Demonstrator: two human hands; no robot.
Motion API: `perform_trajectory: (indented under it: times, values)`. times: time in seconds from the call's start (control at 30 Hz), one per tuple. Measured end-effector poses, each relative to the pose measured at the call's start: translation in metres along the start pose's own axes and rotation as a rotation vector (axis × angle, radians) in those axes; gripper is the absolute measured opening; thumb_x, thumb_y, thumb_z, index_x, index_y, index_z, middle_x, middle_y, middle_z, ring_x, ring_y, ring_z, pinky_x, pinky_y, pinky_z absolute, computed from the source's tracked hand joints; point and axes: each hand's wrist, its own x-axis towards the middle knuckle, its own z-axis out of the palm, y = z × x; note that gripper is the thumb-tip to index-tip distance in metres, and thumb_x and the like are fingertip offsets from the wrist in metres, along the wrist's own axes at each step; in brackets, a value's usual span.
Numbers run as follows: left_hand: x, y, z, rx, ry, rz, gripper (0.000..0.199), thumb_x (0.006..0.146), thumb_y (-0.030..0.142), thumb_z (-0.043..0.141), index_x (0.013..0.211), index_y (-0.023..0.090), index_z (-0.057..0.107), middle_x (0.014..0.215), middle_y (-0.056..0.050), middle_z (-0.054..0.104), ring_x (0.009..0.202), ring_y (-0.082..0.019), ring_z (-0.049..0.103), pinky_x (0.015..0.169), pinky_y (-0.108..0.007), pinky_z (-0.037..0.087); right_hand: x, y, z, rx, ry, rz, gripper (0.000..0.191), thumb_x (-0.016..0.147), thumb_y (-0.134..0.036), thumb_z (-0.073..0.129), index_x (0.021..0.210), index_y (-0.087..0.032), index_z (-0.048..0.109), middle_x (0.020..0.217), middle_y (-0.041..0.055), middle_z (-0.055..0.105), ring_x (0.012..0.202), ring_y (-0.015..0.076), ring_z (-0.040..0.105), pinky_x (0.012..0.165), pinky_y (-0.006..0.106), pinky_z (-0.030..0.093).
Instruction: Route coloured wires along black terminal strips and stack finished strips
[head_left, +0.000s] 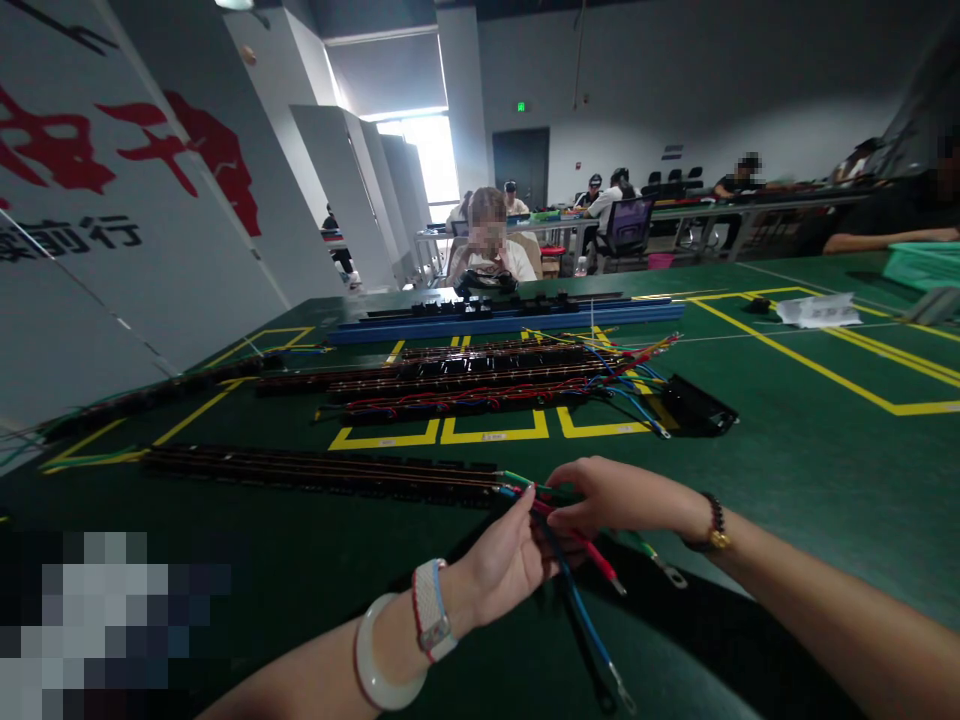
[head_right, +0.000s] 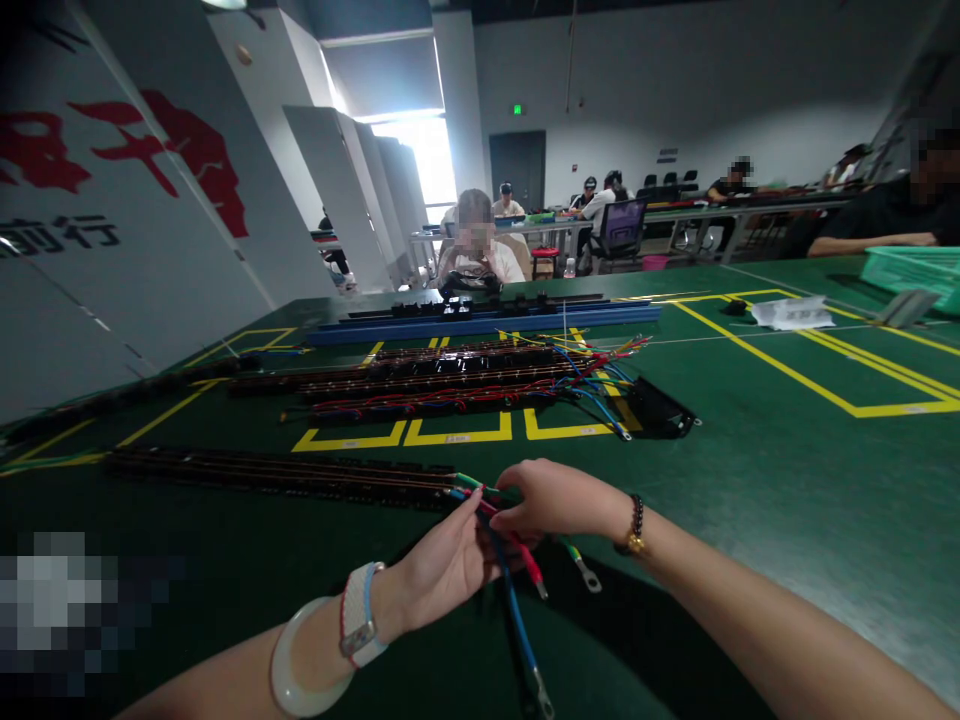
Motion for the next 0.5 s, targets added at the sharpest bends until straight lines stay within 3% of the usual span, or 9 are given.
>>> perform_trajectory:
  times: [0.2,0.4,0.5]
  values:
    - [-0.001,-0.001,-0.002,-0.035,0.067,-0.003,0.040,0.088,0.046,0.044,0.090,0.009,0.058,0.087,-0.010,0.063,0.085,-0.018,0.061,0.090,-0.038,0.043,-0.008,-0.020,0.014,-0.381,0.198,0.007,0.017,0.081,-0.026,0.053,0.091,-0.018,0.066,0.079,0.0065,0.067,0.070,0.0185,0.063,0.053,0.023,0.036]
    - [0.001,-0.003,-0.003,-0.062,0.128,-0.008,0.026,0.088,0.037,0.049,0.085,0.013,0.058,0.084,-0.005,0.063,0.077,-0.013,0.059,0.077,-0.027,0.045,-0.008,-0.036,0.051,-0.712,0.223,0.068,0.043,0.082,-0.005,0.046,0.124,-0.008,0.051,0.078,0.0131,0.065,0.064,0.0208,0.065,0.052,0.027,0.044]
    - [0.000,-0.003,-0.001,-0.045,0.127,-0.019,0.025,0.088,0.035,0.049,0.083,0.012,0.058,0.083,-0.003,0.061,0.072,-0.009,0.057,0.071,-0.023,0.044,-0.007,-0.040,0.069,-0.774,0.286,0.086,0.043,0.084,-0.001,0.040,0.126,-0.003,0.048,0.078,0.0157,0.064,0.063,0.0181,0.063,0.053,0.026,0.046]
